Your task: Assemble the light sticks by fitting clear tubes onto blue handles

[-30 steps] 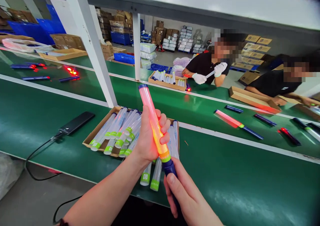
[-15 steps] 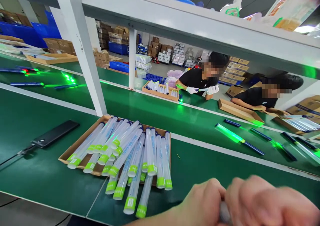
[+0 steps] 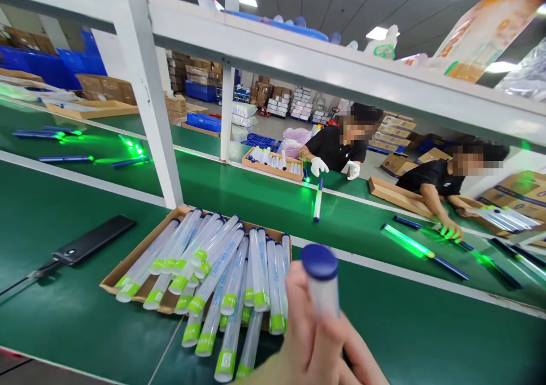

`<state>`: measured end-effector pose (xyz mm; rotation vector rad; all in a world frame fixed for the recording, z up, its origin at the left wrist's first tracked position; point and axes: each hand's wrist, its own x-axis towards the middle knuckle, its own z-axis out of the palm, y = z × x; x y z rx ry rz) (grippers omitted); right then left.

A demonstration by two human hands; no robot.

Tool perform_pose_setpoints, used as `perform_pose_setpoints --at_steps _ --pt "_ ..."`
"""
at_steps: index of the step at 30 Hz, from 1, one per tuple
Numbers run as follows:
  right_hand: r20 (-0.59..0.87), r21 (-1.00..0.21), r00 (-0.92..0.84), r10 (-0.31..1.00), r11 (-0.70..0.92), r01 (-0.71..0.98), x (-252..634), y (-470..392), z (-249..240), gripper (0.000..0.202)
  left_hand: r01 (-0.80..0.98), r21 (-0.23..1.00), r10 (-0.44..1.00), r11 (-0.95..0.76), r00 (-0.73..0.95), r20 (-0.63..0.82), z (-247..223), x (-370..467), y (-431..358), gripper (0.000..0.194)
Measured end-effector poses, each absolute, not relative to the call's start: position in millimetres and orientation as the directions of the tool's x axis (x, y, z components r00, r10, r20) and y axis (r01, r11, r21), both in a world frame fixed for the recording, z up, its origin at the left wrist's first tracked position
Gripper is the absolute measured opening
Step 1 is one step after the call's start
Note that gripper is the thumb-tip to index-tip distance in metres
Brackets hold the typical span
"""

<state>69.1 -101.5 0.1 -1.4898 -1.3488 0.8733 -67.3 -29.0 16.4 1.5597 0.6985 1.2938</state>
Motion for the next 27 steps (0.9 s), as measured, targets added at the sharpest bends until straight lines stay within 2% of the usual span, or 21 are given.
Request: perform_pose_setpoints --at_steps 2,3,5,7,9,11,13,15,17,18,20,22,23,27 --pt "0.064 -0.896 0.177 0.982 -0.021 0.443 77.4 -60.6 -1.7 0.062 0.172 0.856 0.845 -0.488 0.337 0.415 49.3 -93.9 -2.6 0.058" --pt "0.094 -0.861 0.189 0.977 -0.015 0.508 85.7 -32.0 0.1 0.061 0.375 0.792 0.860 -0.481 0.378 0.343 61.8 -104.8 12.4 0.054" --pt "0.123 -0.814 0.222 0.967 -0.029 0.580 105.9 35.2 4.6 0.050 0.745 0.567 0.924 -0.351 0.374 0.079 72.9 -119.0 41.9 0.045" --pt "0.104 -0.769 0.260 0.960 -0.088 0.633 123.8 103.5 5.1 0.037 0.911 0.356 0.950 -0.209 0.275 -0.147 66.2 -124.4 66.2 0.044" --pt "0.064 -0.734 0.303 0.951 -0.160 0.660 133.9 159.5 -1.0 0.031 0.941 0.298 0.938 -0.162 0.241 -0.249 50.7 -126.4 81.6 0.056" --pt "0.040 -0.706 0.332 0.943 -0.208 0.677 136.0 196.7 -10.8 0.030 0.933 0.321 0.927 -0.166 0.259 -0.273 38.0 -130.6 87.2 0.064" --pt "0.050 -0.683 0.335 0.941 -0.212 0.699 133.1 215.0 -19.9 0.031 0.925 0.343 0.922 -0.165 0.268 -0.278 34.7 -140.1 84.4 0.061" --pt "0.088 -0.669 0.302 0.949 -0.169 0.724 129.1 217.8 -26.4 0.029 0.871 0.470 0.927 -0.144 0.286 -0.244 39.8 -155.4 75.7 0.053" --pt "0.141 -0.663 0.229 0.963 -0.080 0.744 127.0 210.4 -31.8 0.026 0.686 0.721 0.941 -0.095 0.298 -0.160 48.0 -176.1 65.2 0.042" --pt "0.167 -0.663 0.186 0.968 -0.029 0.748 127.3 204.8 -34.9 0.026 0.529 0.848 0.950 -0.044 0.284 -0.128 51.8 -188.6 60.8 0.039" --pt "0.213 -0.667 0.081 0.974 0.084 0.741 129.5 192.7 -42.3 0.036 0.181 0.980 0.969 0.079 0.218 -0.118 57.5 -218.4 55.9 0.038" --pt "0.215 -0.675 0.005 0.977 0.145 0.723 131.4 181.7 -49.6 0.041 -0.060 0.989 0.986 0.134 0.112 -0.127 60.8 -254.8 57.1 0.043" --pt "0.205 -0.681 -0.026 0.979 0.161 0.714 130.9 177.1 -52.0 0.041 -0.124 0.986 0.994 0.111 0.041 -0.106 61.4 -274.6 59.4 0.047" --pt "0.150 -0.687 -0.119 0.982 0.190 0.702 109.9 171.0 -46.3 0.038 -0.143 0.988 0.967 -0.064 -0.253 0.025 49.6 -348.0 71.6 0.066"
